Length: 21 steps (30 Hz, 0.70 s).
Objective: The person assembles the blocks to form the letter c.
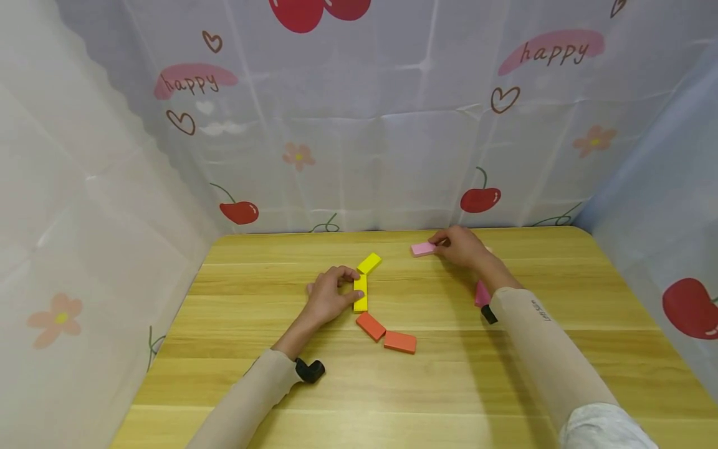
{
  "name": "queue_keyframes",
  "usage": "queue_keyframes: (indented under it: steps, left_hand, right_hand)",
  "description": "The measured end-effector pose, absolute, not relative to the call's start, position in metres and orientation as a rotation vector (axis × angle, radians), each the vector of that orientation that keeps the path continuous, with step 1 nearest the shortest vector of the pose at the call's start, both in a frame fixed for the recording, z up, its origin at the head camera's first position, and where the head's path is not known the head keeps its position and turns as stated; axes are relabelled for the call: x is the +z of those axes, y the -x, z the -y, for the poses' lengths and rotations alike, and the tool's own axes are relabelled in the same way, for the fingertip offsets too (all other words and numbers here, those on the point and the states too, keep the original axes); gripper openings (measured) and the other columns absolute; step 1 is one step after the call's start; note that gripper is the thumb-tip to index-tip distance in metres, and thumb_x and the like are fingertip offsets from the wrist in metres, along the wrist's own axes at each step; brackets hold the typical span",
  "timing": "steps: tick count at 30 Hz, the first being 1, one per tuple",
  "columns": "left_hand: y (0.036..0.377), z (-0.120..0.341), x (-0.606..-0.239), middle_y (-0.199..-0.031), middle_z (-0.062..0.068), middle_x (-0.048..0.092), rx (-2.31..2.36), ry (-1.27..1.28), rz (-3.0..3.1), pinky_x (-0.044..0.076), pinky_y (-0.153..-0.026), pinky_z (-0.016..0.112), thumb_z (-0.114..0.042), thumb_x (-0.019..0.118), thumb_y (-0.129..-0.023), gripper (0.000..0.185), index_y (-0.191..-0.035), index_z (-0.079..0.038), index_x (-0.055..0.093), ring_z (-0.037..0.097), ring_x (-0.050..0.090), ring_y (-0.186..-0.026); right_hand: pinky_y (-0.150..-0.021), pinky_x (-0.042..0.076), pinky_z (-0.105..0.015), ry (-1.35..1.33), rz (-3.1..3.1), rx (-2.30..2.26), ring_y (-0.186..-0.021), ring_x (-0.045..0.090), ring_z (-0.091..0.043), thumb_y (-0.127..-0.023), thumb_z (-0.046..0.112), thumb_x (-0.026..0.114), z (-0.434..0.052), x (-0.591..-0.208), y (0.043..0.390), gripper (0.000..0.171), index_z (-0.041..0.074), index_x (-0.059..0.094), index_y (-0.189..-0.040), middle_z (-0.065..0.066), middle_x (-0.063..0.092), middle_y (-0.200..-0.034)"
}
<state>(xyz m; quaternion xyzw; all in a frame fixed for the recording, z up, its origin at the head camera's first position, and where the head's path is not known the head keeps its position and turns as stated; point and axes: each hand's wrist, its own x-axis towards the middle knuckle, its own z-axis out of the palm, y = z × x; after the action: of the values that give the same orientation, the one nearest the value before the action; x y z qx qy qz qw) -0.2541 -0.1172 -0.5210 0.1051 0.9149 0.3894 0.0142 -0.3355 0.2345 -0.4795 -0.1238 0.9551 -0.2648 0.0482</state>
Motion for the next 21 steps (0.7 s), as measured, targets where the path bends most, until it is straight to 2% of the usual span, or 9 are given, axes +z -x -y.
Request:
queue_keyframes:
  steps: [21]
  left_hand:
    - [0.253,0.118,-0.521,-0.123,-0.001,0.072,1.234,-0.350,-2.852,0.025,-0.094,0.051,-0.031,0.086,-0.094,0.029,-0.120,-0.024,0.074,0.027,0.062,-0.114]
  right_hand:
    - [-0.106,0.053,-0.054,0.419,-2.925,-0.811,-0.113,0.067,-0.035,-0.102,0.013,0.071,-0.221,-0.485,0.343,0.030,0.006,0.077,-0.131,-0.020,0.076,-0.129]
